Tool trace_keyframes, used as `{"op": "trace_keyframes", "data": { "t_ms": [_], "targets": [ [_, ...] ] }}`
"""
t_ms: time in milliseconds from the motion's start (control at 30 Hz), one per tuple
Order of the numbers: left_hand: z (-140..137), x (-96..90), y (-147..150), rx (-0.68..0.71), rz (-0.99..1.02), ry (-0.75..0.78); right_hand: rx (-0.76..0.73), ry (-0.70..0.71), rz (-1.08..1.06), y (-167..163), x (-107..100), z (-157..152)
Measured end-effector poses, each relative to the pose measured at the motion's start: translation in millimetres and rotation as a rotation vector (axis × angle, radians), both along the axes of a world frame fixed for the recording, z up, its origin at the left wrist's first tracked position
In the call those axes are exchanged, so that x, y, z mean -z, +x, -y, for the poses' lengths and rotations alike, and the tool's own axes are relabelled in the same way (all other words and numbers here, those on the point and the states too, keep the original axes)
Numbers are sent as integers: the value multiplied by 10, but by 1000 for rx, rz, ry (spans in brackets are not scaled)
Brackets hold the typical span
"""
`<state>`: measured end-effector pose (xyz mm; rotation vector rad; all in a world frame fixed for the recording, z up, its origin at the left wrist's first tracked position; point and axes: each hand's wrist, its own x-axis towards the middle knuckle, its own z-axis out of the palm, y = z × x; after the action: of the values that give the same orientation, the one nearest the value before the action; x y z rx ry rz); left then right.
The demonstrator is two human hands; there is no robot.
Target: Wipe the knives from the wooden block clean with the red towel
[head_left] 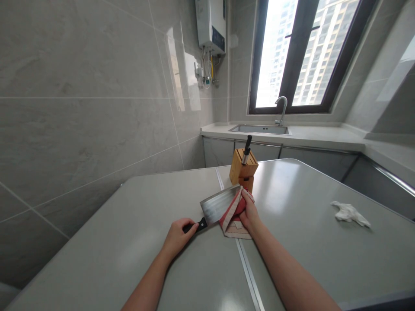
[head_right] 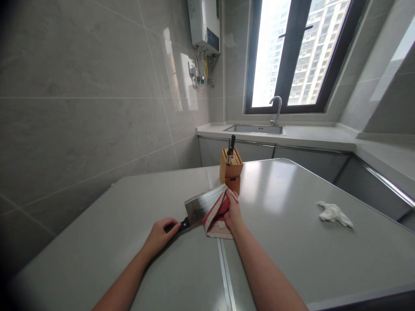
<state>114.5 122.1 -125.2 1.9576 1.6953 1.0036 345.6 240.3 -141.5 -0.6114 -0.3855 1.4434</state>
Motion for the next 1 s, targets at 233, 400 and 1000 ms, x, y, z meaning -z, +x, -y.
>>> {"op": "trace_keyframes", "data": {
  "t_ms": [233,400,1000],
  "targets": [
    [13,-27,13,-3,3,9,17,23,32,5,15,-10],
    [12,-15,8,-1,-3,18,24,13,26,2,20,-7],
    [-7,16,-1,-1,3,14,72,-5,-25,16,49,-28]
  ]
}}
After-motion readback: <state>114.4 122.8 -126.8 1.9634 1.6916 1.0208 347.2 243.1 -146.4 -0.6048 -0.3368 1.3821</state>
